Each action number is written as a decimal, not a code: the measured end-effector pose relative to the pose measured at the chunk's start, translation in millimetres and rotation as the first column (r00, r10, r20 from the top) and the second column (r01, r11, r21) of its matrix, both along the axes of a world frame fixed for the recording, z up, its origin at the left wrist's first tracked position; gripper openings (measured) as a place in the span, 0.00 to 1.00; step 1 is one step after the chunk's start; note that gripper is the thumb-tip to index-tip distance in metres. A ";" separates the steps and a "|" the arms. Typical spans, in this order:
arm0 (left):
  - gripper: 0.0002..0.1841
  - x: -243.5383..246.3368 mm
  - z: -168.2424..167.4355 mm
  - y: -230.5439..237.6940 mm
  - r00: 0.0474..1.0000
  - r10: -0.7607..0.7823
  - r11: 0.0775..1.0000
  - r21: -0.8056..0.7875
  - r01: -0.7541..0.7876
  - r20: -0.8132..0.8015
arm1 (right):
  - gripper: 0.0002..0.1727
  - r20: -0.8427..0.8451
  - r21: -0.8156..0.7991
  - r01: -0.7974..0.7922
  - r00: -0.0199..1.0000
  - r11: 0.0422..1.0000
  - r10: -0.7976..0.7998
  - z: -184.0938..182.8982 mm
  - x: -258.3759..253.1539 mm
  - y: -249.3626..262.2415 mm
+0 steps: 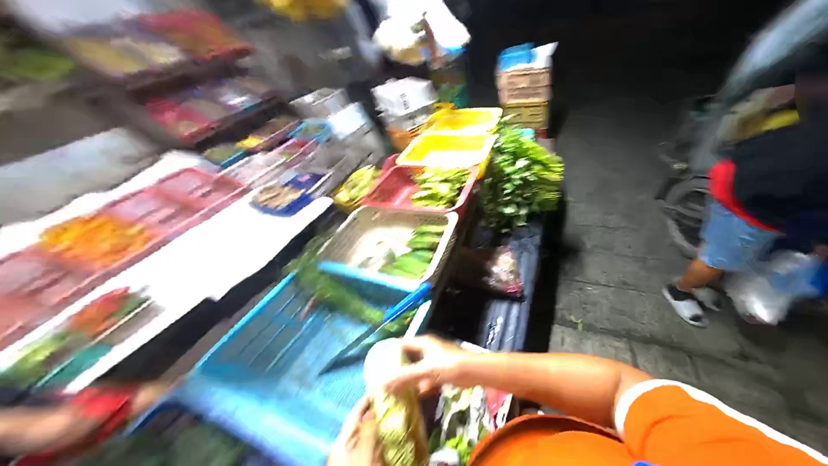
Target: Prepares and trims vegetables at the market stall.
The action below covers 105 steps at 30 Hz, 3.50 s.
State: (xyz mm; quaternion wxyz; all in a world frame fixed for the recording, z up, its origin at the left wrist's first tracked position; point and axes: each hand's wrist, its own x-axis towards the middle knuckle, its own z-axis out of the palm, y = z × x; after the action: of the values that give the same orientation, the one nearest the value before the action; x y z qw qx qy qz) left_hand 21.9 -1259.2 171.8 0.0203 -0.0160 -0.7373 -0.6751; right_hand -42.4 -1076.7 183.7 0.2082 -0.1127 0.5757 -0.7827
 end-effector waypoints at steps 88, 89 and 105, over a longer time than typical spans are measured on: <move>0.46 83.9 -6.4 -48.8 0.904 0.421 0.889 -0.162 -0.428 -0.079 | 0.26 0.084 -0.165 -0.187 0.976 0.968 0.203 -18.7 -19.7 -80.2; 0.48 85.3 -5.5 -51.3 0.908 0.408 0.903 -0.105 -0.417 -0.101 | 0.23 0.121 -0.196 -0.162 0.975 0.967 0.188 -19.5 -20.4 -80.6; 0.13 85.7 -7.3 -73.9 0.616 0.686 0.727 0.355 -0.588 -0.386 | 0.28 0.285 0.014 -0.455 0.855 0.891 0.432 -37.4 5.9 -96.5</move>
State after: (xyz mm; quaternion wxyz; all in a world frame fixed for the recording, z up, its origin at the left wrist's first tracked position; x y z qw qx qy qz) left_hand 107.7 -1333.1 164.4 0.4479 0.0786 -0.5941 -0.6635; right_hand -36.5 -1173.3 146.3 0.4650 -0.1243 0.5307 -0.6976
